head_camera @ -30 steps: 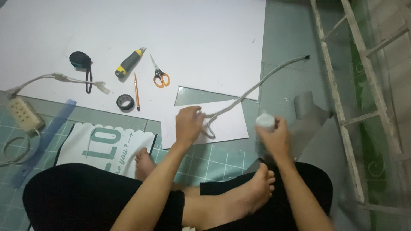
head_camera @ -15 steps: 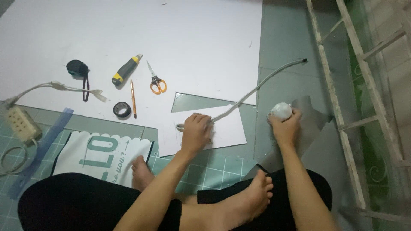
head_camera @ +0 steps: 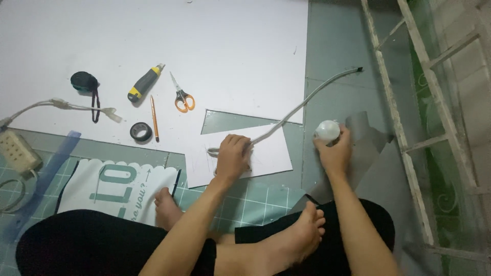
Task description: Finalizing the assembly of an LED star by gluing a flexible LED strip onto a star-shaped template.
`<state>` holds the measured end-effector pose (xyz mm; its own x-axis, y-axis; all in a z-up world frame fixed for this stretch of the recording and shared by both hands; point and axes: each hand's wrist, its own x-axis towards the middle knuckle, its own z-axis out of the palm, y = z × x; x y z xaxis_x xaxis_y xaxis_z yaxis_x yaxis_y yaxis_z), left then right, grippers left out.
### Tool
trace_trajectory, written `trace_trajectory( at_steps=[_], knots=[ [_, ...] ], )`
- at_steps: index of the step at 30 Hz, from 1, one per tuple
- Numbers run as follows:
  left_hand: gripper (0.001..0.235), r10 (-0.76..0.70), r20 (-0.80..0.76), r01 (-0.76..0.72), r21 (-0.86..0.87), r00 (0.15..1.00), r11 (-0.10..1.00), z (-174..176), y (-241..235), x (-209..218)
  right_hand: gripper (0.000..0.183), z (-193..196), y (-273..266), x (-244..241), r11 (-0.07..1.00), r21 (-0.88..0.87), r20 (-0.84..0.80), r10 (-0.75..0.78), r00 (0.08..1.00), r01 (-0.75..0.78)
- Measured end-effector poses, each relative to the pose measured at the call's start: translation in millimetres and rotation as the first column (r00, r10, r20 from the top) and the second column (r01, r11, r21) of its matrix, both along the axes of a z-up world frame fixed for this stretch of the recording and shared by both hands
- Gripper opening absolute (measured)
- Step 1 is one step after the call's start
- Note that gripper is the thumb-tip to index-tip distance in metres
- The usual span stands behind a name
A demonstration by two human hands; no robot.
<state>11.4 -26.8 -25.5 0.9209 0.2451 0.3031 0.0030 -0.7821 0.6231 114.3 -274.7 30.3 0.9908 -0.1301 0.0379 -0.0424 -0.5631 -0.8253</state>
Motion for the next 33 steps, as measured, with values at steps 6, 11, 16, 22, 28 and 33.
trace_trajectory(
  at_steps=[6,11,16,22,28,33],
  knots=[
    [0.022,0.025,-0.032,-0.025,0.009,0.999,1.000,-2.8,-0.1,1.5,0.077,-6.0,-5.8,4.5,0.998,-0.040,-0.054,-0.043,0.998,0.041],
    [0.025,0.030,-0.037,-0.030,0.024,0.999,0.999,2.6,-4.1,1.3,0.079,11.2,2.5,-7.4,0.999,0.012,-0.062,-0.049,0.997,0.050],
    [0.019,0.036,-0.010,-0.036,0.015,0.999,0.999,2.6,-7.1,10.4,0.080,-5.5,-10.2,-25.0,0.992,-0.011,-0.245,-0.126,0.961,0.127],
    [0.015,0.054,0.042,-0.054,0.001,0.998,0.999,12.5,-15.0,32.5,0.031,39.8,31.5,-41.6,0.929,-0.127,-0.314,0.295,0.902,-0.348],
    [0.008,0.043,0.008,-0.043,-0.035,0.999,0.998,5.1,-15.1,38.2,0.026,-69.1,16.2,38.6,0.789,-0.445,-0.338,0.291,0.895,-0.424],
    [0.008,0.063,-0.005,-0.061,0.136,0.998,0.989,-6.0,-8.6,43.4,0.023,-51.2,22.8,38.0,0.794,-0.473,-0.271,0.282,0.920,-0.383]
  ],
)
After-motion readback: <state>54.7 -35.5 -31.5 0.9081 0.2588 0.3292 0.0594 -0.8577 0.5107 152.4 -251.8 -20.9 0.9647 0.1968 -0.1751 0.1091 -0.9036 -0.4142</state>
